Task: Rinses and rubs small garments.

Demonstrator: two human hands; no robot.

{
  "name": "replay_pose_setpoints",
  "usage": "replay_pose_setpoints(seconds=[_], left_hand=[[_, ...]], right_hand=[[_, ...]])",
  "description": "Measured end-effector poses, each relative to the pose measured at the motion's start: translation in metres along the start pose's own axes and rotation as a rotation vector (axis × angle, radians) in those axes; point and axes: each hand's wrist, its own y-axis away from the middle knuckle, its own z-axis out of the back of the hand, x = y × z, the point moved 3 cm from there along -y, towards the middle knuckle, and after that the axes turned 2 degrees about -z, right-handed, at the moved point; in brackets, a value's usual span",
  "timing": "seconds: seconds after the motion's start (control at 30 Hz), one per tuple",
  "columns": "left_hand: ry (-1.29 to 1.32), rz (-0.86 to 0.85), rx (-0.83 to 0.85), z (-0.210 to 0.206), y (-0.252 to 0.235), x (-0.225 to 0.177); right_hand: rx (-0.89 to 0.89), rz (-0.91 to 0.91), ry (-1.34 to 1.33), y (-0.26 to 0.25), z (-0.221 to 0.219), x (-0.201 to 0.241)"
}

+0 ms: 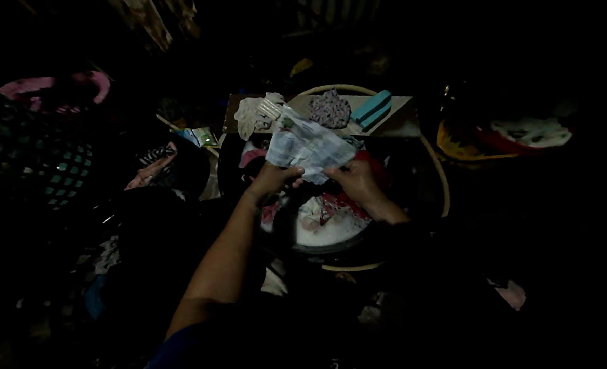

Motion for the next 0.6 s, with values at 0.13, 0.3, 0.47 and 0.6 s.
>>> replay_pose_setpoints(seconds=[0.13, 0.3, 0.47, 0.6], left_hand=[[-0.081, 0.060, -0.051, -0.007, 0.003, -0.005], [-0.147, -0.018, -0.090, -0.010, -0.005, -0.003], [-0.258, -0.066, -0.080, -0.009, -0.003, -0.004], [-0.146, -0.067, -0.121, -0.006, -0.004, -0.001]], right_hand=[[-0.044, -0.017, 0.003, 0.003, -0.003, 0.010], [0.024, -0.040, 0.030, -0.003, -0.007, 0.001], [-0.010, -0.117, 0.130, -0.007, -0.002, -0.008], [-0.048, -0.006, 0.092, 0.000, 0.004, 0.002]])
